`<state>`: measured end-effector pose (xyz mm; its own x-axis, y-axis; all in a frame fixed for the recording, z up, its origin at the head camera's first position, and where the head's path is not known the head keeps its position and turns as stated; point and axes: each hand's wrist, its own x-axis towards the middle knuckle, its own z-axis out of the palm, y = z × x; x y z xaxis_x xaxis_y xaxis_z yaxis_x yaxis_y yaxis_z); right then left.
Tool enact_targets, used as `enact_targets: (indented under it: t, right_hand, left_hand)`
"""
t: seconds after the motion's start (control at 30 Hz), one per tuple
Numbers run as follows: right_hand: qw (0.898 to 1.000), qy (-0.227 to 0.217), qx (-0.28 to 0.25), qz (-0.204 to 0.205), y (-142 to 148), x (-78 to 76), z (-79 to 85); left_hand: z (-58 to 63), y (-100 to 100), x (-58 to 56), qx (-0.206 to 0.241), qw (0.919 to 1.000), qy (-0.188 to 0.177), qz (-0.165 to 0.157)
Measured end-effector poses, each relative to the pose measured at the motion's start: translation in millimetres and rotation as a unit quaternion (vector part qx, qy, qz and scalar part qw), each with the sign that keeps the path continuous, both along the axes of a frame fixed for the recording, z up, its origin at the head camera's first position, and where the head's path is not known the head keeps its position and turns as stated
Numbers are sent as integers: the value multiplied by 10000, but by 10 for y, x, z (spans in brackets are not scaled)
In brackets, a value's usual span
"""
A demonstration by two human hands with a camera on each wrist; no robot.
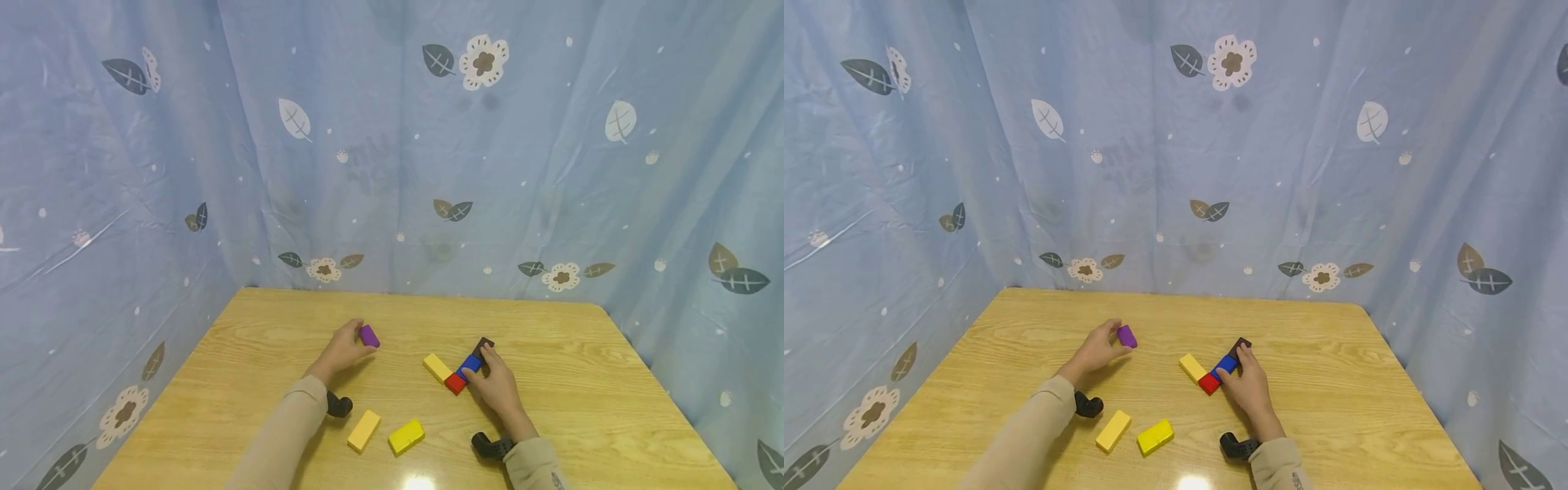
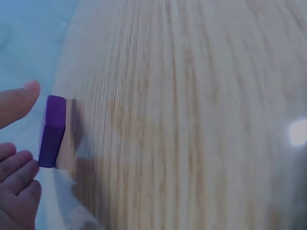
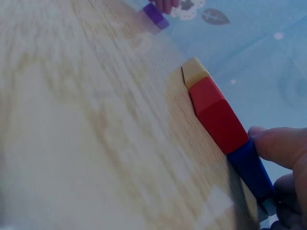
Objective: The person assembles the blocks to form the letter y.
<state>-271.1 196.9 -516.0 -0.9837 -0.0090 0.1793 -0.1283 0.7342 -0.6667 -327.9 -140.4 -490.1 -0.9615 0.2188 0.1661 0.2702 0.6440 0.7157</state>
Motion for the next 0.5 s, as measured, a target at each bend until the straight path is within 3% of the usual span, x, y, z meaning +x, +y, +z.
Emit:
enact_targets:
  t: [0.17, 0.5]
  right_hand:
    - [10000, 48, -6, 4, 4, -15, -9]
    - [9999, 144, -76, 10, 6, -7, -20]
  left_hand:
    - [-40, 0, -53, -12, 9999, 96, 104]
    - [-125, -68, -91, -6, 9999, -50, 102]
